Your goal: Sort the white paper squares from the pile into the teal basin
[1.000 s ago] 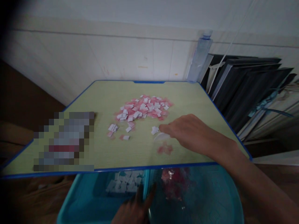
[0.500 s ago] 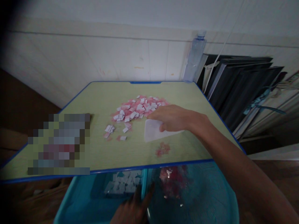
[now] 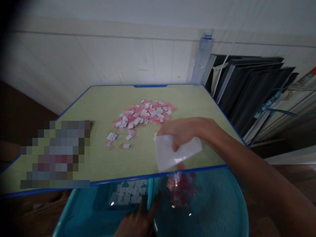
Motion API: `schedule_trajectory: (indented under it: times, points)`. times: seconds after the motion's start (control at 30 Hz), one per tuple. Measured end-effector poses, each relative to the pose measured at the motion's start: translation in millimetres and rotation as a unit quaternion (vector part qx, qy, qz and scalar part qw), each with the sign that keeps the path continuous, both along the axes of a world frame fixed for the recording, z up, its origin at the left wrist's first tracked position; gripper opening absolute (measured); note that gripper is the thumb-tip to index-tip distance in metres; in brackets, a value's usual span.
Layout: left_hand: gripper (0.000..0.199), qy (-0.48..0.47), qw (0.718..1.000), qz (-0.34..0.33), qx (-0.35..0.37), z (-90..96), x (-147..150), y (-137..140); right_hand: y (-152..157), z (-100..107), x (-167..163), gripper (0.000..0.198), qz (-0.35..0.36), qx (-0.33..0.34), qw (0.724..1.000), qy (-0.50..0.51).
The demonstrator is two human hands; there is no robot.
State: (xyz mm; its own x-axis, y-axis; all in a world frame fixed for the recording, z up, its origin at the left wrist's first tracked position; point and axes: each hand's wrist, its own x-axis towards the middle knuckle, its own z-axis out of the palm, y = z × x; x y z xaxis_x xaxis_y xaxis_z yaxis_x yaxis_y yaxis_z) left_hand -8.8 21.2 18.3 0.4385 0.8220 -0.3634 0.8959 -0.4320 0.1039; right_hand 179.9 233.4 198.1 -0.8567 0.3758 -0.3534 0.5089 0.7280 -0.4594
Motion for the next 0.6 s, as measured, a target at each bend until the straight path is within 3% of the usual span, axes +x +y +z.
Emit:
schedule_trajectory:
  times: [0.2, 0.43, 0.6]
  points:
    - [0.061, 0.001, 1.0, -0.001, -0.009, 0.0, -1, 1, -14, 1, 28, 0.015, -0.074, -0.057, 0.996, -0.004]
    - [0.067, 0.023, 1.0, -0.005, -0.011, 5.7, 3, 3, -46, 3, 49, 0.016, -0.172, 0.073, 0.981, -0.043]
    - [0.067, 0.039, 0.999, -0.001, 0.023, 2.0, 3, 1, -78, -2, 56, 0.024, -0.172, 0.174, 0.97, -0.015]
